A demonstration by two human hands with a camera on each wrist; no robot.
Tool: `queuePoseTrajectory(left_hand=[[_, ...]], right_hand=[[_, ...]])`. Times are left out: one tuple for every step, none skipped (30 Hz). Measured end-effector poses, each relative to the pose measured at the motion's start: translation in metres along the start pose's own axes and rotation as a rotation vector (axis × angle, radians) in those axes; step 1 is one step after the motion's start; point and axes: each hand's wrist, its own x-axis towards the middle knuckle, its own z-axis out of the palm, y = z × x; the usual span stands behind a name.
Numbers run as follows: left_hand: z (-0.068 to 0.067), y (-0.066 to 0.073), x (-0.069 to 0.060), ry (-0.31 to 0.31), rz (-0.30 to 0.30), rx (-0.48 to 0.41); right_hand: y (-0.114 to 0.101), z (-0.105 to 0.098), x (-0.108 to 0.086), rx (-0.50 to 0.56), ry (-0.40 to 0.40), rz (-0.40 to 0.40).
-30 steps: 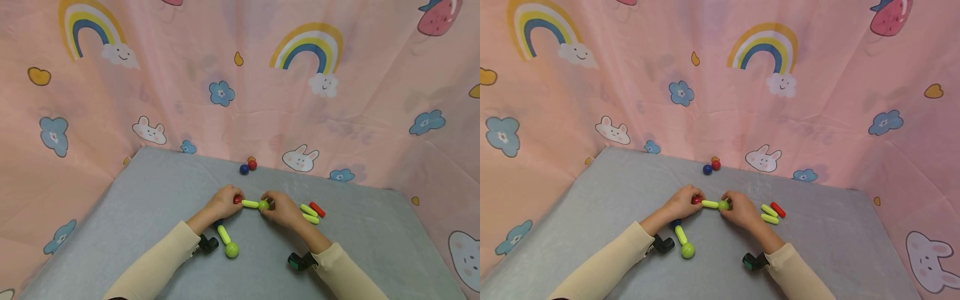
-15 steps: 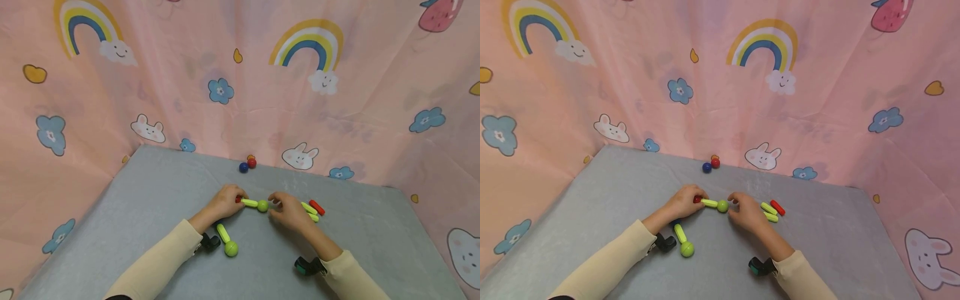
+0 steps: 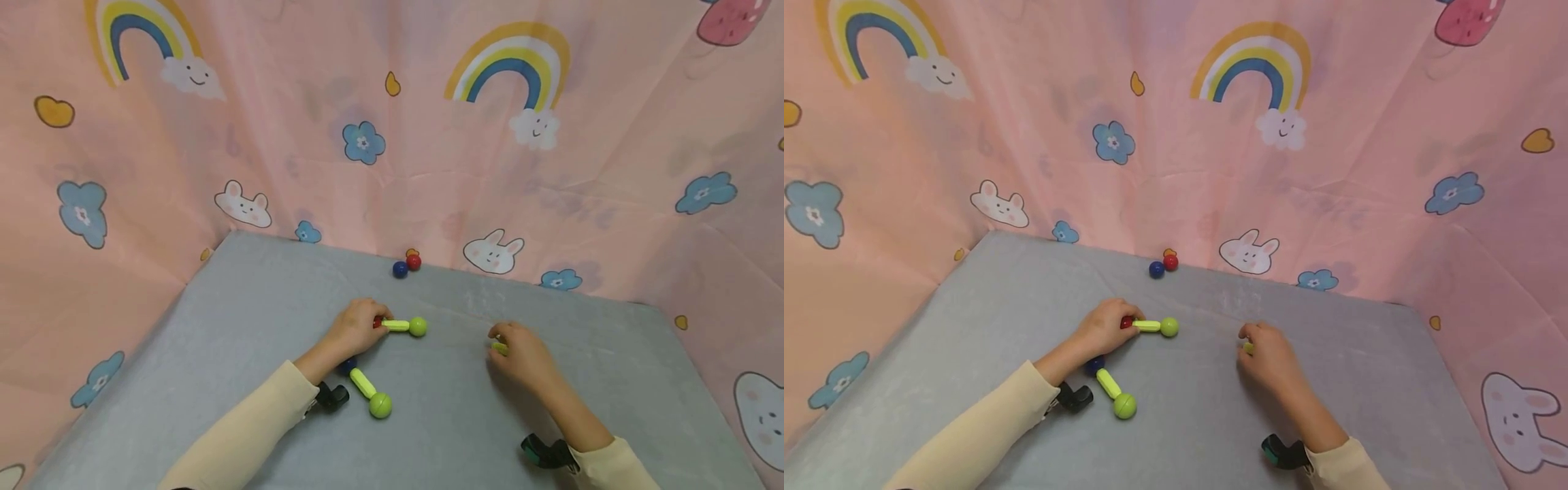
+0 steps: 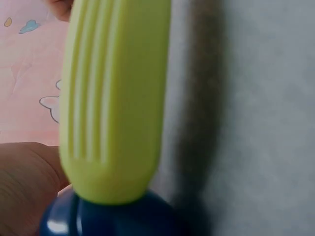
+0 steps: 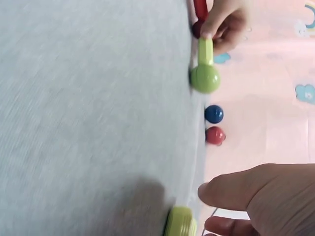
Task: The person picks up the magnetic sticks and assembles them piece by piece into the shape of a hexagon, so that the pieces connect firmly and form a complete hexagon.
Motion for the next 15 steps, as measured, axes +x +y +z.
queuePoseTrajectory(left_hand=[[-0.001, -0.001, -0.001, 0.003, -0.003, 0.001], [-0.002, -0.002, -0.002, 0.004, -0.010, 0.002], [-0.002, -0.002, -0.003, 0.004, -0.019, 0.002], [-0.003, -0.003, -0.005, 0.003, -0.029, 0.002], [-0.004, -0.004, -0.006, 0.002, -0.040, -0.001], [-0.005, -0.004, -0.008, -0.002, -0.053, -0.007], [-0.005, -0.005, -0.009, -0.003, -0.064, -0.010], [-0.006, -0.006, -0.011, -0.005, -0.076, -0.013], [-0.007, -0.006, -0.012, -0.007, -0.087, -0.016], [-0.007, -0.007, -0.013, -0.007, -0.092, -0.019], [-0.008, -0.008, -0.014, -0.007, -0.101, -0.022], [-0.009, -0.009, -0.015, -0.006, -0.110, -0.024], [-0.009, -0.009, -0.016, -0.005, -0.117, -0.024], [-0.010, -0.010, -0.017, -0.003, -0.126, -0.026], [-0.010, -0.010, -0.018, -0.001, -0.134, -0.026]], right_hand=[[0.002, 0.000, 0.000, -0.013, 0.001, 0.002], [0.003, 0.000, -0.001, -0.021, 0.003, 0.005], [0.004, 0.000, -0.001, -0.027, 0.004, 0.006], [0.006, 0.000, -0.002, -0.033, 0.003, 0.009], [0.007, 0.000, -0.002, -0.038, 0.000, 0.011], [0.007, 0.000, -0.003, -0.042, -0.003, 0.013], [0.007, 0.000, -0.003, -0.045, -0.006, 0.017], [0.008, 0.000, -0.004, -0.048, -0.008, 0.019], [0.008, 0.001, -0.004, -0.054, -0.012, 0.022], [0.008, 0.001, -0.004, -0.062, -0.015, 0.024], [0.008, 0.001, -0.004, -0.070, -0.016, 0.025], [0.008, 0.002, -0.004, -0.076, -0.018, 0.025], [0.009, 0.002, -0.005, -0.079, -0.019, 0.024], [0.009, 0.002, -0.004, -0.083, -0.019, 0.023], [0.009, 0.002, -0.004, -0.087, -0.019, 0.021]])
